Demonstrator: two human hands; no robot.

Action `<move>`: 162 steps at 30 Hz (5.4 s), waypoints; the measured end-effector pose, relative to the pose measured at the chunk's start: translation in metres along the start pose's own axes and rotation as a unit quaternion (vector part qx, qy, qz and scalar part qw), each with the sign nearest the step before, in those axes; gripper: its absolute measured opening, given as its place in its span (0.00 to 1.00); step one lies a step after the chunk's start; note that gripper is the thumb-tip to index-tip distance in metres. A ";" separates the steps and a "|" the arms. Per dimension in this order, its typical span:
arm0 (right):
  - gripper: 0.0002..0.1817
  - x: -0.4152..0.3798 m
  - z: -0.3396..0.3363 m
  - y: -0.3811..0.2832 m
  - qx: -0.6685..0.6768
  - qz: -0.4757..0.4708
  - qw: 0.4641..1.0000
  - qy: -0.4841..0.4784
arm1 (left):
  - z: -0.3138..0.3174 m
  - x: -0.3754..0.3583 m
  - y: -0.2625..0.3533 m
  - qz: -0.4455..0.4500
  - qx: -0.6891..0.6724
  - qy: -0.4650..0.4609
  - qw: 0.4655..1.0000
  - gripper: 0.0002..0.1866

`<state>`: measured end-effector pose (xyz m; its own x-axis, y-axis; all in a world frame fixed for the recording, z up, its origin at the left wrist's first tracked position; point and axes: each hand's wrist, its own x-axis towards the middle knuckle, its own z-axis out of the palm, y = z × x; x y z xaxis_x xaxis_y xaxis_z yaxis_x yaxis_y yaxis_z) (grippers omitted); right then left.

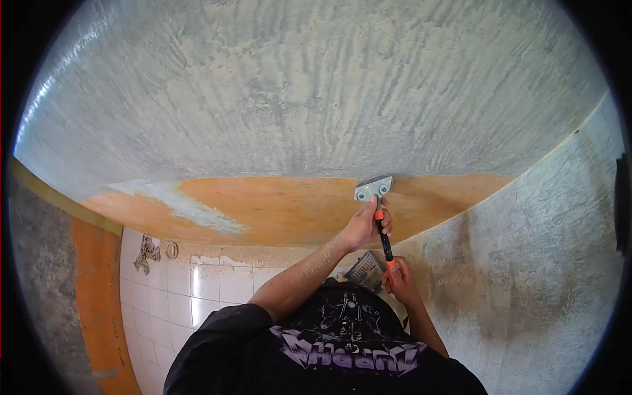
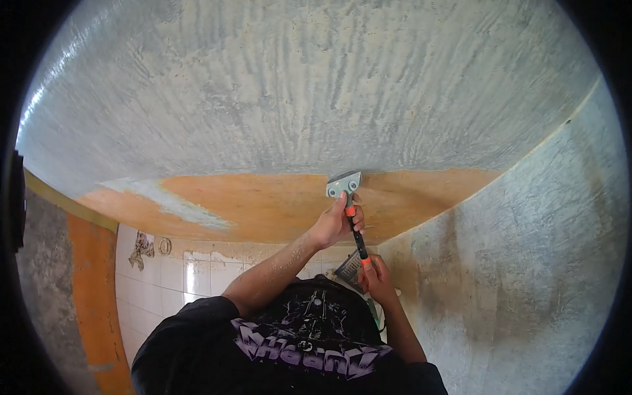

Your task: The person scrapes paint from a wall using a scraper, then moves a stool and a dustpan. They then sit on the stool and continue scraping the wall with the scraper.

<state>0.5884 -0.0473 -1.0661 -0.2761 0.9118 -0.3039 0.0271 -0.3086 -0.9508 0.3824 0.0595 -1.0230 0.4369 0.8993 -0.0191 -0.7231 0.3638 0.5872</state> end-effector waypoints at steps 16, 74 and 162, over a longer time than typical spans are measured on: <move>0.16 0.035 0.000 0.048 -0.054 -0.096 0.992 0.062 | -0.001 0.008 -0.007 0.020 0.076 0.056 0.995 0.27; 0.22 0.032 0.002 0.044 -0.151 -0.112 0.973 0.134 | -0.008 0.010 -0.008 0.024 0.064 0.028 0.997 0.25; 0.18 0.017 0.002 -0.038 -0.298 -0.133 0.932 0.158 | -0.014 0.001 0.004 0.035 0.055 0.002 0.998 0.29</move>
<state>0.5807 -0.0211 -1.0354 -0.0541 0.9979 0.0342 0.5524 0.0585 -0.8315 0.3724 0.0648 -1.0319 0.3856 0.9224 0.0225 -0.6880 0.2712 0.6731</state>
